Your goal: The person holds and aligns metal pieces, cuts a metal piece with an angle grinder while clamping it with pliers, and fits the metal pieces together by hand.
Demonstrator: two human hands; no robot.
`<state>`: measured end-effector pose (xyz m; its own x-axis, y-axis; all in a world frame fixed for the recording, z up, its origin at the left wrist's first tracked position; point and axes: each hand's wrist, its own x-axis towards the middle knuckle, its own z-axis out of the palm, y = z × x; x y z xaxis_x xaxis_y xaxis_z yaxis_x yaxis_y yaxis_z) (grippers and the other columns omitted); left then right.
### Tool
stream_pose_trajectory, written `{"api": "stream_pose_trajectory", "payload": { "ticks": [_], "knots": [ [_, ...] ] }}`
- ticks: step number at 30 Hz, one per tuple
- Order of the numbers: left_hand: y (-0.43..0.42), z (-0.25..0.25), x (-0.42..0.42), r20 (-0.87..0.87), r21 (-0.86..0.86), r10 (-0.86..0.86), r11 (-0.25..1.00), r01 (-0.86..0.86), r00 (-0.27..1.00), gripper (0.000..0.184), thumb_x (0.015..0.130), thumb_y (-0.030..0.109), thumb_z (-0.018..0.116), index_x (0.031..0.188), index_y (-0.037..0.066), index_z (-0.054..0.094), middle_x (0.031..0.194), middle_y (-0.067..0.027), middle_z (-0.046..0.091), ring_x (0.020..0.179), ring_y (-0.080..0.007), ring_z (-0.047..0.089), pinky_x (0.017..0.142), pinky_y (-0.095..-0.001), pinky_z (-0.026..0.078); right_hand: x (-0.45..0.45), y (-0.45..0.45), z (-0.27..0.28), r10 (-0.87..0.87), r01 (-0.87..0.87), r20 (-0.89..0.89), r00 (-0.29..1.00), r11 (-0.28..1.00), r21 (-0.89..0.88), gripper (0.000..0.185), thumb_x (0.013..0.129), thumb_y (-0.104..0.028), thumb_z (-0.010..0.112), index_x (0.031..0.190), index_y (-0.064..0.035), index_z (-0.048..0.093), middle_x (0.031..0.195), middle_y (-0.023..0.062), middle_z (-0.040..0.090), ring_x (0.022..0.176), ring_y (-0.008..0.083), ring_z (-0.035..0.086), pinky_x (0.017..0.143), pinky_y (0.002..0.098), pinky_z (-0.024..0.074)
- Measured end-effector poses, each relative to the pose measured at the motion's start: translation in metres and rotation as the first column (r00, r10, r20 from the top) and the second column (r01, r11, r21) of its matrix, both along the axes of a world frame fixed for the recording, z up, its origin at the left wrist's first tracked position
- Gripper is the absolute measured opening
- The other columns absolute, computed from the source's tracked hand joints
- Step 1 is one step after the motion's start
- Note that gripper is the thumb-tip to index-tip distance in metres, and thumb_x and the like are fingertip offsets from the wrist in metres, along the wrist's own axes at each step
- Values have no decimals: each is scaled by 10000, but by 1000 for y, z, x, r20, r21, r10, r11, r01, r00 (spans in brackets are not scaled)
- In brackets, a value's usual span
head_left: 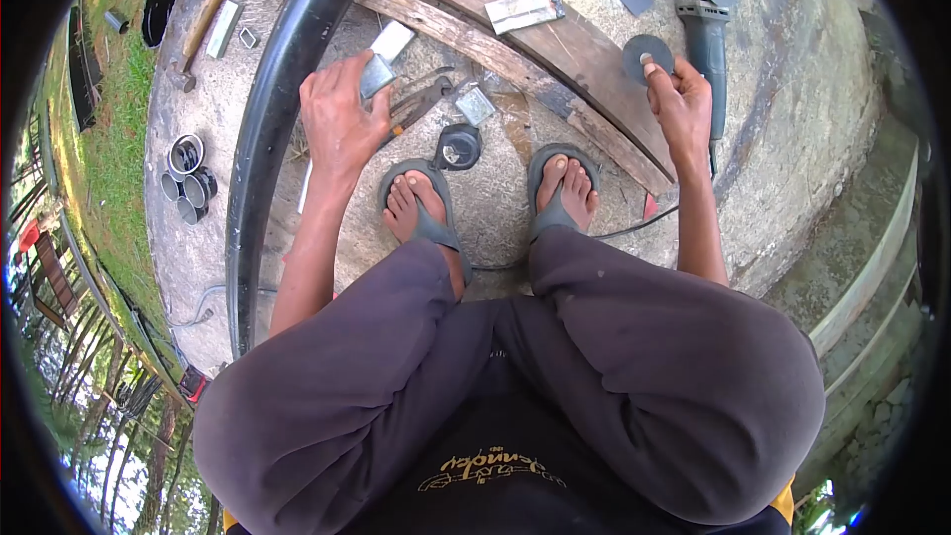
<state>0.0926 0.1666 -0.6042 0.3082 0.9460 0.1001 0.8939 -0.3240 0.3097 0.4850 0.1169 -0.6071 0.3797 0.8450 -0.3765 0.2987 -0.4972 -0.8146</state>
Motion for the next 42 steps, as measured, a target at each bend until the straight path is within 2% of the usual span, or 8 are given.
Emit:
{"api": "stream_pose_trajectory", "payload": {
  "ticks": [6,11,14,17,20,27,33,42],
  "knots": [
    [-23,-34,-14,-90,-21,20,1000,-22,996,444,803,169,771,1221,67,659,1213,-139,669,1150,-311,613,1034,-466,418,19,15,-5,56,-56,6,998,997,-53,271,952,-269,701,861,-14,709,615,-51,516,572,27,424,516,249,300],
    [-45,-25,-4,-87,69,-45,996,51,995,449,831,258,791,1220,79,657,1172,-116,616,1086,-295,577,944,-434,439,24,35,0,225,-157,681,697,974,-160,432,889,-355,773,1217,-85,699,831,118,754,786,339,719,727,455,545],
    [-61,-33,-2,-174,31,-136,989,143,975,495,828,299,814,1237,72,651,1076,-102,618,1002,-288,591,840,-421,454,6,43,2,167,-456,819,549,881,126,456,868,-306,802,1248,-84,682,991,121,759,919,286,721,778,436,553],
    [-60,-39,1,-274,-70,-110,993,94,955,454,860,303,761,1223,62,633,1074,-107,600,981,-296,612,808,-422,478,-30,58,4,244,-673,831,500,713,195,557,856,-360,813,1376,-241,654,1213,83,696,1127,277,648,953,415,549],
    [-61,-37,2,-313,-55,-117,993,105,942,410,866,285,737,1186,55,624,1083,-119,592,973,-308,627,793,-424,493,-52,75,8,376,-743,727,574,613,270,430,862,-152,741,1253,-26,613,1121,242,675,1090,430,637,930,503,532],
    [-64,-49,-10,-267,-28,-212,977,213,940,297,870,191,700,1118,52,613,1113,-143,593,903,-344,669,767,-447,535,-43,87,-4,564,-742,557,610,652,153,516,814,-120,776,1311,-68,646,1233,173,650,1201,372,589,1019,447,500],
    [-54,-17,-9,332,-328,27,940,89,943,214,851,127,627,1011,-16,629,858,-120,592,680,-248,593,646,-394,489,-37,88,-11,556,-765,600,574,627,151,494,795,-117,778,1274,-65,670,1238,172,670,1205,364,598,1014,443,503],
    [7,-1,13,463,-706,141,655,268,875,314,922,389,572,939,78,538,839,0,460,825,-136,433,759,-328,366,-45,91,1,603,-795,555,573,573,199,501,806,-97,768,1294,-64,658,1242,172,673,1204,370,606,1005,441,509]
  ]
}}
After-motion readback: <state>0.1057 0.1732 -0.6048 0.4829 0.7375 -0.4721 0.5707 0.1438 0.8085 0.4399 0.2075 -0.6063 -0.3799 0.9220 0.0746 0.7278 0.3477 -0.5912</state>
